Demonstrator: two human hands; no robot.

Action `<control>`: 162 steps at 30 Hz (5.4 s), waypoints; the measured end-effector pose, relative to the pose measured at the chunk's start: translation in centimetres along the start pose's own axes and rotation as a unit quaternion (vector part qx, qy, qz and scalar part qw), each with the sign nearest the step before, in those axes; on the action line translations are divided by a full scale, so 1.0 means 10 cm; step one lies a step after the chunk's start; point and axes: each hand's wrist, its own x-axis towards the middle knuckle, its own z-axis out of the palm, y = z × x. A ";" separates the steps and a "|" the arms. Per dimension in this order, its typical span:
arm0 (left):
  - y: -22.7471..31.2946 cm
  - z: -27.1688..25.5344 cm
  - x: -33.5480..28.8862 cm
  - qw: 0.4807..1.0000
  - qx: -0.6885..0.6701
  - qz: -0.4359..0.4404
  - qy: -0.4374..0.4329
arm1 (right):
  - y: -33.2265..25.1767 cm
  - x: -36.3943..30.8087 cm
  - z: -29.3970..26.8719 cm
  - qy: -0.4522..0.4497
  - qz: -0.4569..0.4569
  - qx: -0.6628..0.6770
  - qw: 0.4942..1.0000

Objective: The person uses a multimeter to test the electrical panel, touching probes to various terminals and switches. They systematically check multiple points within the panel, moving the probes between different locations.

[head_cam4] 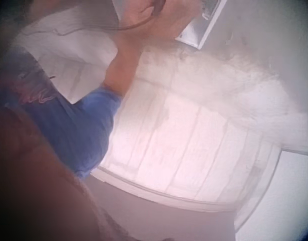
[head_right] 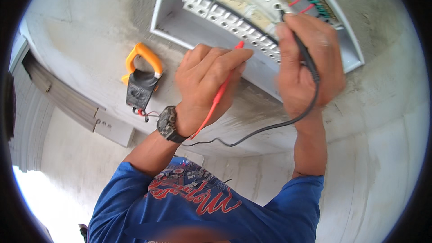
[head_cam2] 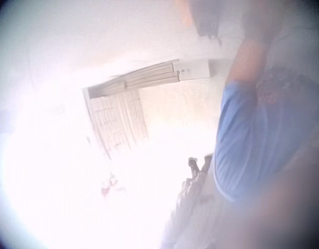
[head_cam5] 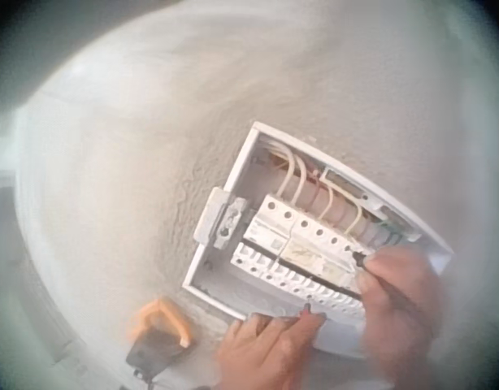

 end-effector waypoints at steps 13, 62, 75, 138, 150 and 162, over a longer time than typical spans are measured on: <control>0.04 -0.08 -0.05 1.000 0.010 -0.025 0.004 | -0.05 -0.05 -0.06 -0.034 0.084 -0.009 0.996; -0.02 -0.18 0.01 0.999 -0.012 -0.037 0.020 | -0.04 0.01 -0.04 -0.067 0.026 -0.070 0.995; -0.01 -0.21 0.01 0.999 -0.029 -0.042 -0.010 | -0.10 0.07 -0.03 -0.064 0.053 -0.076 0.994; -0.09 -0.21 0.01 0.997 0.027 -0.054 0.052 | -0.02 0.09 0.15 -0.036 0.139 0.017 0.989; -0.13 -0.25 0.02 0.999 0.011 -0.038 0.027 | -0.18 0.22 0.14 -0.048 0.005 -0.039 0.998; -0.10 -0.28 0.11 0.999 0.002 -0.035 0.006 | -0.21 0.26 0.20 -0.006 -0.014 0.025 1.000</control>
